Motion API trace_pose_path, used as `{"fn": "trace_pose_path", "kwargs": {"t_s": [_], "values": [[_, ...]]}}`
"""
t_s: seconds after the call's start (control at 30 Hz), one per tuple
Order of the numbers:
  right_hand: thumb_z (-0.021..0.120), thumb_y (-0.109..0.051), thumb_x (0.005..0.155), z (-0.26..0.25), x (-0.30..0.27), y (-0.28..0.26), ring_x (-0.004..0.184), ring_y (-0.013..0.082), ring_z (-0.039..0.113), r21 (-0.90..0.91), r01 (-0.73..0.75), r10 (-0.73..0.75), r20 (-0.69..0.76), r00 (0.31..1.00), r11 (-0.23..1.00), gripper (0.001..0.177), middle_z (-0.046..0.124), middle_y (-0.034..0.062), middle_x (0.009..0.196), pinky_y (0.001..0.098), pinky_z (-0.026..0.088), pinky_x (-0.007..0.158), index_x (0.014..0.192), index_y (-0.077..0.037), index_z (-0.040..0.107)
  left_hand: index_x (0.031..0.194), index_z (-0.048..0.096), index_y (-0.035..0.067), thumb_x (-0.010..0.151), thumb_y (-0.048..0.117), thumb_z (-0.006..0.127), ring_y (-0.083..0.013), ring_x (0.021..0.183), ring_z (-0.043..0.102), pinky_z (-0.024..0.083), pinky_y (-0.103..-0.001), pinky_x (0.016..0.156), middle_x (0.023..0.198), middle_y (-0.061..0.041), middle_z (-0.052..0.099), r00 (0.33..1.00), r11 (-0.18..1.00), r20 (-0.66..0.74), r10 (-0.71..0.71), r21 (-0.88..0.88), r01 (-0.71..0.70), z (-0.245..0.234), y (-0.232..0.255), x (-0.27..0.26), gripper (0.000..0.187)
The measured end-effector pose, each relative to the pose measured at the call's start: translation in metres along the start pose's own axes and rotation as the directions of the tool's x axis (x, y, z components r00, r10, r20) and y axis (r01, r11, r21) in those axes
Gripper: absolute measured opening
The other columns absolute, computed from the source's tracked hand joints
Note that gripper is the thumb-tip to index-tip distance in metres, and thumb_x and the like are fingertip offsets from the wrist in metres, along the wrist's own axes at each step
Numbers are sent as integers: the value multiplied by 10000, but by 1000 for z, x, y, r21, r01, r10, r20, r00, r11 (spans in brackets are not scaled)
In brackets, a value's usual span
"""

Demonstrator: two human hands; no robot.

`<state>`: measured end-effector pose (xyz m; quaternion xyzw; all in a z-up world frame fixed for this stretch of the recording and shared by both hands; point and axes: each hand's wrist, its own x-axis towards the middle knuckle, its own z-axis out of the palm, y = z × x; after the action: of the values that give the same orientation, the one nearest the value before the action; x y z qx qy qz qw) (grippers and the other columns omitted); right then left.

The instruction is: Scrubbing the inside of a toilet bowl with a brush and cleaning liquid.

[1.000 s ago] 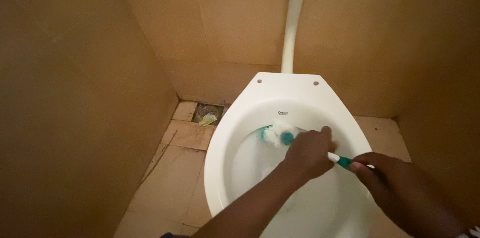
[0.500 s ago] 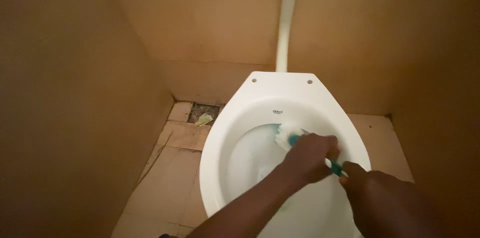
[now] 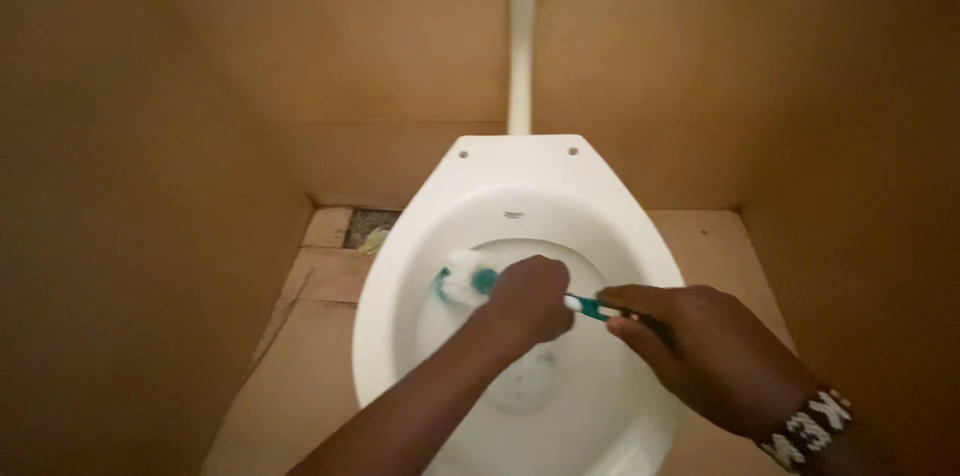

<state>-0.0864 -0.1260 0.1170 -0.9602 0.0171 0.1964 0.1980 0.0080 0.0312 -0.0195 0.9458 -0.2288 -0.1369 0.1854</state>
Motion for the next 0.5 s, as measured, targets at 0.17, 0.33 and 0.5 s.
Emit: {"fn": "trace_pose_path", "kwargs": {"t_s": [0.17,0.33,0.5], "values": [[642,-376,960,-3,4,7,754,243,720,147,170,-173,7,985,974,328,819,97,849,381,578,734,1195,-190,777,883,747,-8,779,134,740,-337,843,747,602,-432,760,886,-209,734,977,988,160,-141,87,128,-15,12,-7,175],[600,-343,993,7,-5,-14,825,276,749,11,43,-43,-42,998,999,307,811,113,927,402,580,796,1210,-208,770,837,749,16,752,179,776,-340,829,733,597,-446,740,854,-192,720,998,998,49,-44,56,41,-2,3,9,186],[518,-285,1056,30,0,-2,926,277,766,-210,-54,36,-87,996,976,306,794,105,1053,426,576,873,1269,-248,734,811,735,40,726,200,798,-359,822,710,565,-478,776,822,-184,709,971,986,-172,167,49,-161,0,8,11,192]]}}
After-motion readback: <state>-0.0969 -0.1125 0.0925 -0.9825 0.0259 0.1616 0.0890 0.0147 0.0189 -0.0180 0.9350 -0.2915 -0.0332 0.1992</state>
